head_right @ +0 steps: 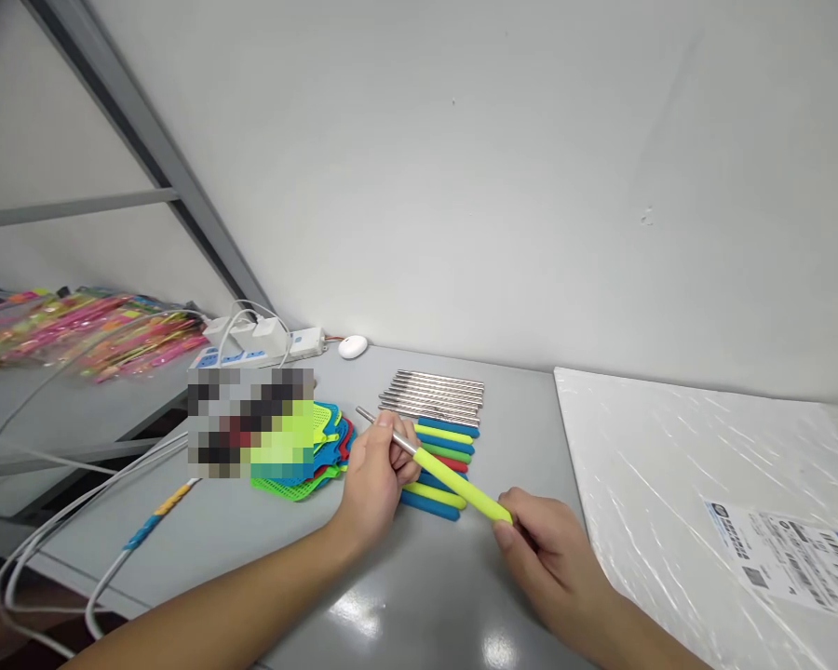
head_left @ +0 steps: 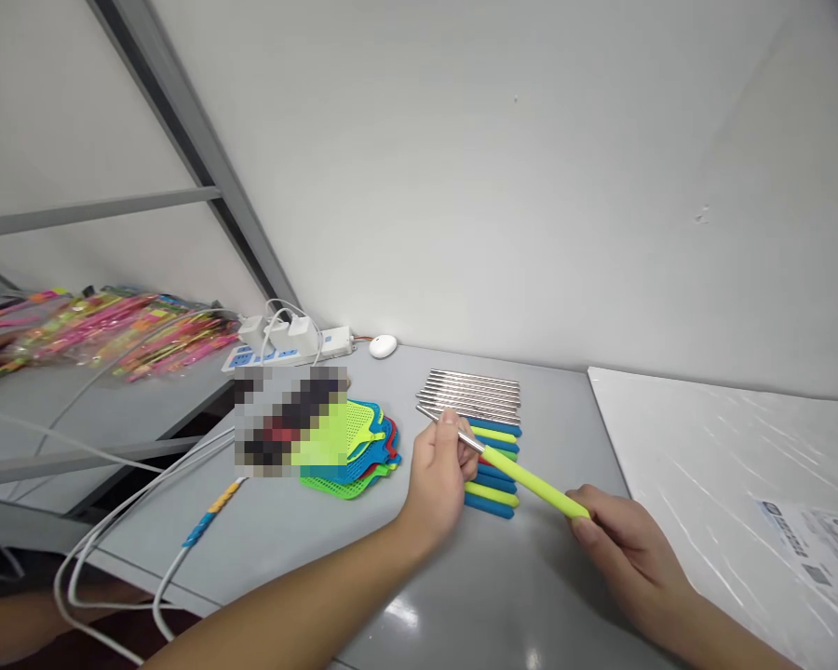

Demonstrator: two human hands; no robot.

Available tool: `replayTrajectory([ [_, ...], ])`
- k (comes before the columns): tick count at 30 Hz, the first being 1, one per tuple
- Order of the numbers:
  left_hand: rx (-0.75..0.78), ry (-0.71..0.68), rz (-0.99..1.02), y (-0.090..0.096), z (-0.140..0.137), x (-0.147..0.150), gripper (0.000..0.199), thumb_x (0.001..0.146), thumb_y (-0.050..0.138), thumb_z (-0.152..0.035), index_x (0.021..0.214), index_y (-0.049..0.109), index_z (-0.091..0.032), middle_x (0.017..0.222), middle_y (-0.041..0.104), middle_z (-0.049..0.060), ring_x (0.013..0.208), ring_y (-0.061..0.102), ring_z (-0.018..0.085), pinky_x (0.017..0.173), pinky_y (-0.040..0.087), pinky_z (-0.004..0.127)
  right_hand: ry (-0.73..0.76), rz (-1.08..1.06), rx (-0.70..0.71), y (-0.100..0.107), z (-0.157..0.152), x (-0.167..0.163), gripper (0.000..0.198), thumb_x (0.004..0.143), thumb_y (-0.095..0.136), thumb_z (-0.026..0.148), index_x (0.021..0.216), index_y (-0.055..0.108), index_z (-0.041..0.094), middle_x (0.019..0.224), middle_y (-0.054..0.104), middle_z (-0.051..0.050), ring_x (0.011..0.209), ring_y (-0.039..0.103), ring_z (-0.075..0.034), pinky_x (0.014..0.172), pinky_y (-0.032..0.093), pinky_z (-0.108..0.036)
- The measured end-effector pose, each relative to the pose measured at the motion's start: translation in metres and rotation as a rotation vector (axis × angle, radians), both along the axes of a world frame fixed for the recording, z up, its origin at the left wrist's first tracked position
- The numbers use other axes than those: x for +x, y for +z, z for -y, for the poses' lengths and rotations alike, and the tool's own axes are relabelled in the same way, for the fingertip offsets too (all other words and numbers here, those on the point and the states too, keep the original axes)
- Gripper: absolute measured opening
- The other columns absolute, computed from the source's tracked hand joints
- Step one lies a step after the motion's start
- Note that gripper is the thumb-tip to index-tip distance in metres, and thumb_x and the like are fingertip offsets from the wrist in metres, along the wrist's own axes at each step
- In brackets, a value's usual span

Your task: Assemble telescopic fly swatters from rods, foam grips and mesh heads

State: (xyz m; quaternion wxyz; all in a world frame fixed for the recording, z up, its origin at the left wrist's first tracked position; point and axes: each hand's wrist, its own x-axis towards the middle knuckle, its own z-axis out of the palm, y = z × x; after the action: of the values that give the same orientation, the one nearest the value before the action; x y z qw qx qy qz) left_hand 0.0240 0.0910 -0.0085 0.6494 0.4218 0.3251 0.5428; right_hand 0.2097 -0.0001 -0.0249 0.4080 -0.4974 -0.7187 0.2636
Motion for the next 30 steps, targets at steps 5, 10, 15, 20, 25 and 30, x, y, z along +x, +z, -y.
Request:
replayTrajectory([
  [5, 0.019, -0.055, 0.019, -0.0011, 0.0034, 0.0007, 0.051, 0.089, 0.052, -0.058, 0.061, 0.034, -0.019, 0.055, 0.027, -0.007, 0.047, 0.023, 0.006, 0.045, 0.019, 0.02, 0.026, 0.015, 0.036, -0.0053, -0.0017, 0.0019, 0.028, 0.098, 0.039, 0.03, 0.071, 0.041, 0.022, 0.059, 0.038, 0.004, 0.05, 0.038, -0.011, 0.048, 0.03, -0.025],
  [10, -0.015, -0.032, 0.041, 0.0017, 0.0047, 0.0005, 0.052, 0.087, 0.055, -0.058, 0.06, 0.033, -0.02, 0.054, 0.026, -0.008, 0.046, 0.023, 0.005, 0.044, 0.018, 0.021, -0.019, 0.097, 0.044, -0.0029, 0.0021, -0.0014, 0.032, 0.098, 0.04, 0.029, 0.067, 0.036, 0.022, 0.058, 0.034, 0.004, 0.048, 0.038, -0.01, 0.046, 0.029, -0.025],
  [15, -0.013, -0.025, 0.049, 0.0045, 0.0048, 0.0002, 0.052, 0.085, 0.056, -0.059, 0.06, 0.033, -0.02, 0.053, 0.026, -0.008, 0.045, 0.023, 0.005, 0.044, 0.018, 0.021, -0.014, 0.161, 0.106, -0.0023, 0.0029, -0.0017, 0.032, 0.098, 0.039, 0.028, 0.066, 0.035, 0.022, 0.056, 0.035, 0.004, 0.045, 0.038, -0.01, 0.045, 0.028, -0.025],
  [20, -0.02, -0.037, 0.041, 0.0018, 0.0039, 0.001, 0.054, 0.085, 0.057, -0.06, 0.06, 0.029, -0.021, 0.051, 0.023, -0.009, 0.045, 0.02, 0.005, 0.044, 0.017, 0.021, -0.026, 0.172, 0.137, -0.0055, -0.001, -0.0015, 0.033, 0.099, 0.035, 0.026, 0.066, 0.034, 0.023, 0.054, 0.037, 0.005, 0.043, 0.04, -0.01, 0.043, 0.031, -0.023],
  [25, -0.021, -0.03, 0.067, 0.0002, 0.0049, 0.0007, 0.053, 0.087, 0.055, -0.058, 0.061, 0.028, -0.021, 0.052, 0.022, -0.009, 0.045, 0.018, 0.005, 0.044, 0.017, 0.021, -0.044, 0.147, 0.199, -0.0074, -0.0018, 0.0001, 0.029, 0.098, 0.038, 0.03, 0.07, 0.041, 0.023, 0.055, 0.041, 0.005, 0.044, 0.04, -0.011, 0.043, 0.032, -0.022],
  [30, -0.055, -0.026, 0.094, -0.0003, 0.0031, 0.0005, 0.052, 0.087, 0.056, -0.058, 0.063, 0.029, -0.021, 0.052, 0.023, -0.009, 0.044, 0.018, 0.004, 0.043, 0.015, 0.02, -0.033, 0.125, 0.187, -0.0081, 0.0013, 0.0025, 0.024, 0.096, 0.043, 0.028, 0.072, 0.042, 0.024, 0.056, 0.043, 0.005, 0.046, 0.04, -0.011, 0.045, 0.033, -0.023],
])
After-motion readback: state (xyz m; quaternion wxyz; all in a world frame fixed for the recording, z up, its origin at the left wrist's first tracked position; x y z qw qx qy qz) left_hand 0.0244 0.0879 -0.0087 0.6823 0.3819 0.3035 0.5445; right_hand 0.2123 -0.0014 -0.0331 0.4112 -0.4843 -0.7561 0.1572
